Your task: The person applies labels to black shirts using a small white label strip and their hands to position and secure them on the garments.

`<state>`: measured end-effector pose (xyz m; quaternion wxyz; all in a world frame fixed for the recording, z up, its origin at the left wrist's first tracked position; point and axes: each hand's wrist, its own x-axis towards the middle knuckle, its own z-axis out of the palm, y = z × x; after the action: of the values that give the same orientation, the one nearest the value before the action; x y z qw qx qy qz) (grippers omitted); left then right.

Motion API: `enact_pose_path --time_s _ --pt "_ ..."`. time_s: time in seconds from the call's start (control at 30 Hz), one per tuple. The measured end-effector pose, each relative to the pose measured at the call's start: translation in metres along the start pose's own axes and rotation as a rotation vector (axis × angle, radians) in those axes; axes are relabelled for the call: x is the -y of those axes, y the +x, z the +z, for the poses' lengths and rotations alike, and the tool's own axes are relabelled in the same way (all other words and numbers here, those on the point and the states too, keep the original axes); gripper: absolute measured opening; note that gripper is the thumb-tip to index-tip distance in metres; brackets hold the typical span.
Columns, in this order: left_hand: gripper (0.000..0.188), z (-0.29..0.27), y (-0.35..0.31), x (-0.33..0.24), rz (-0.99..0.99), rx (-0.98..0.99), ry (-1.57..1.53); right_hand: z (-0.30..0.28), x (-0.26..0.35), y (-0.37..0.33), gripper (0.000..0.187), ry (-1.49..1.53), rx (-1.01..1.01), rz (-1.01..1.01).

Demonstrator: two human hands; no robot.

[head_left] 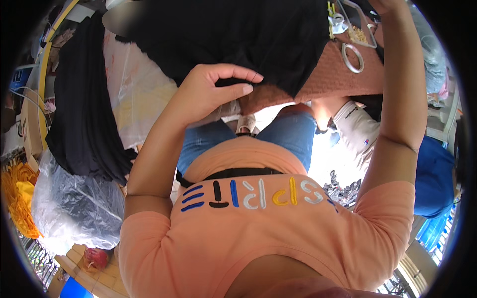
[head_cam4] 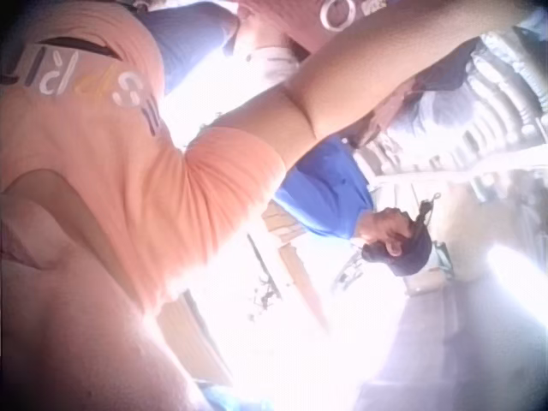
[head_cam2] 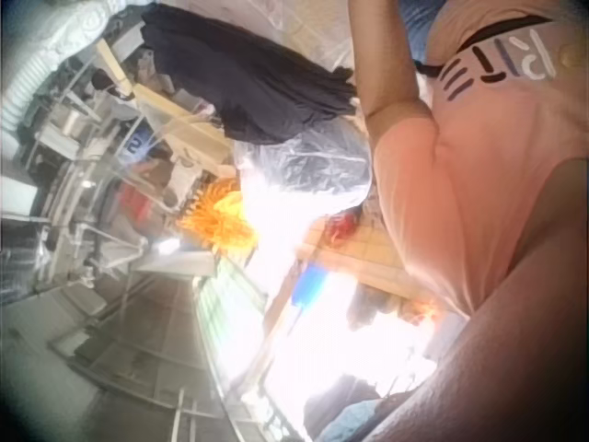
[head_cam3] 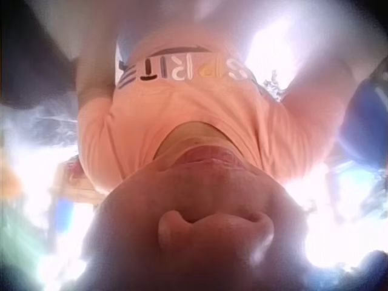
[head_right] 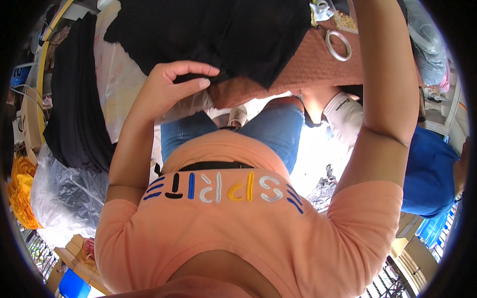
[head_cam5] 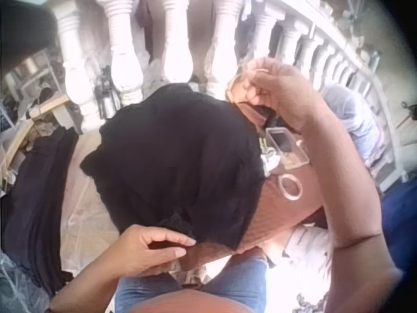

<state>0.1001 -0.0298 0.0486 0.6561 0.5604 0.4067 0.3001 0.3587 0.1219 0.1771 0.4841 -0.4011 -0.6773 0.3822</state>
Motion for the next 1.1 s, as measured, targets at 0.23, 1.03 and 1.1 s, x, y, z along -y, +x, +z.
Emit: enact_pose_path --time_s 0.23,1.03,1.1 --pt "0.017 -0.013 0.018 0.011 -0.050 -0.228 0.019 -0.104 -0.145 0.073 0.022 -1.106 0.145 0.256" --pt "0.026 -0.013 0.005 0.017 0.131 -0.425 -0.041 -0.192 -0.085 0.001 0.034 -0.986 0.312 0.243" --pt "0.024 -0.014 0.000 0.022 0.159 -0.398 -0.080 -0.121 -0.034 -0.054 0.041 -0.430 0.272 0.281"
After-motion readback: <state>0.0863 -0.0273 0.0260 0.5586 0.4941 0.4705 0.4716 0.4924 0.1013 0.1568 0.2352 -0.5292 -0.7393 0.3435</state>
